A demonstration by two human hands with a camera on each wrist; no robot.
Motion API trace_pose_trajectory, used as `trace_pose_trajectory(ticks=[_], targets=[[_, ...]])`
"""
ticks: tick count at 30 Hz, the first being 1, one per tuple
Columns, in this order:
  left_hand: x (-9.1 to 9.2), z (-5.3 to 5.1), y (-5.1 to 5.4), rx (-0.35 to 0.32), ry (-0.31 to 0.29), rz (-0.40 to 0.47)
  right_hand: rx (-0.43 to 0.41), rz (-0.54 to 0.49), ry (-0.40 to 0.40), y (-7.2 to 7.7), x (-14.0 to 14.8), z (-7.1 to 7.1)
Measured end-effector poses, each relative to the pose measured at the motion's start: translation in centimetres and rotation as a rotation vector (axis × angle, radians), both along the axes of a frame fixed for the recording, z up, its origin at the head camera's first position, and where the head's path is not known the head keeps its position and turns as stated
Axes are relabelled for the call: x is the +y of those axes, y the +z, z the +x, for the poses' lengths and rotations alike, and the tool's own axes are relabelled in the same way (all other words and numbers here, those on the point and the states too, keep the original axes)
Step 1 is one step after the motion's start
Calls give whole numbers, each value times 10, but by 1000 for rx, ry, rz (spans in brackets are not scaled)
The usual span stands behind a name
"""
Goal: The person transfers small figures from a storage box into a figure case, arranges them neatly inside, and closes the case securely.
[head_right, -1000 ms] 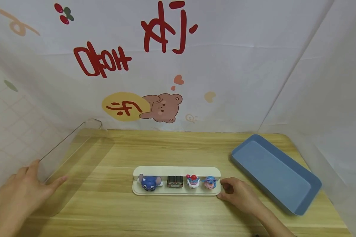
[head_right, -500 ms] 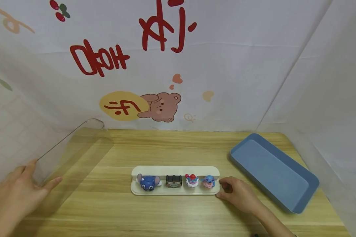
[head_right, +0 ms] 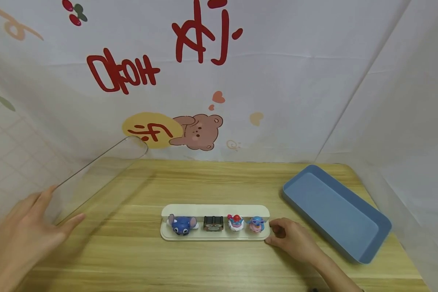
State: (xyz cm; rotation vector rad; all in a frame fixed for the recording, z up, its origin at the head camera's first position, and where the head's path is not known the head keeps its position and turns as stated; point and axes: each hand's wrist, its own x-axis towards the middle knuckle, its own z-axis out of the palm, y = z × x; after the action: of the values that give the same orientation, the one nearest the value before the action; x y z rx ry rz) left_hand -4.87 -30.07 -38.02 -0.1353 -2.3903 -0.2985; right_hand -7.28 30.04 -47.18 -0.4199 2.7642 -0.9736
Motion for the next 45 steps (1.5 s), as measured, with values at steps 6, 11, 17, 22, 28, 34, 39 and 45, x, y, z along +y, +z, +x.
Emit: trace_pose_trajectory(ticks=[6, 11, 17, 22, 28, 34, 39, 45], targets=[[19, -12, 14, 112, -82, -38, -1, -8, -1, -1, 1, 0], [30, -18, 23, 67, -124, -13, -1, -6, -1, -2, 1, 0], [41, -27, 30, 107, -215, -45, 14, -3, 2, -5, 2, 0], [48, -32, 41, 120, -279, -75, 20, -1, 2, -4, 1, 0], [56, -40, 50, 135, -341, -56, 28, 9, 2, -4, 1, 0], [65, -45, 58, 39, -394, -15, 26, 9, 1, -3, 0, 0], [75, -43, 67, -72, -436, -4, 27, 10, 1, -3, 0, -1], [89, -43, 75, -135, -500, -44, 25, 12, -2, -3, 1, -2]])
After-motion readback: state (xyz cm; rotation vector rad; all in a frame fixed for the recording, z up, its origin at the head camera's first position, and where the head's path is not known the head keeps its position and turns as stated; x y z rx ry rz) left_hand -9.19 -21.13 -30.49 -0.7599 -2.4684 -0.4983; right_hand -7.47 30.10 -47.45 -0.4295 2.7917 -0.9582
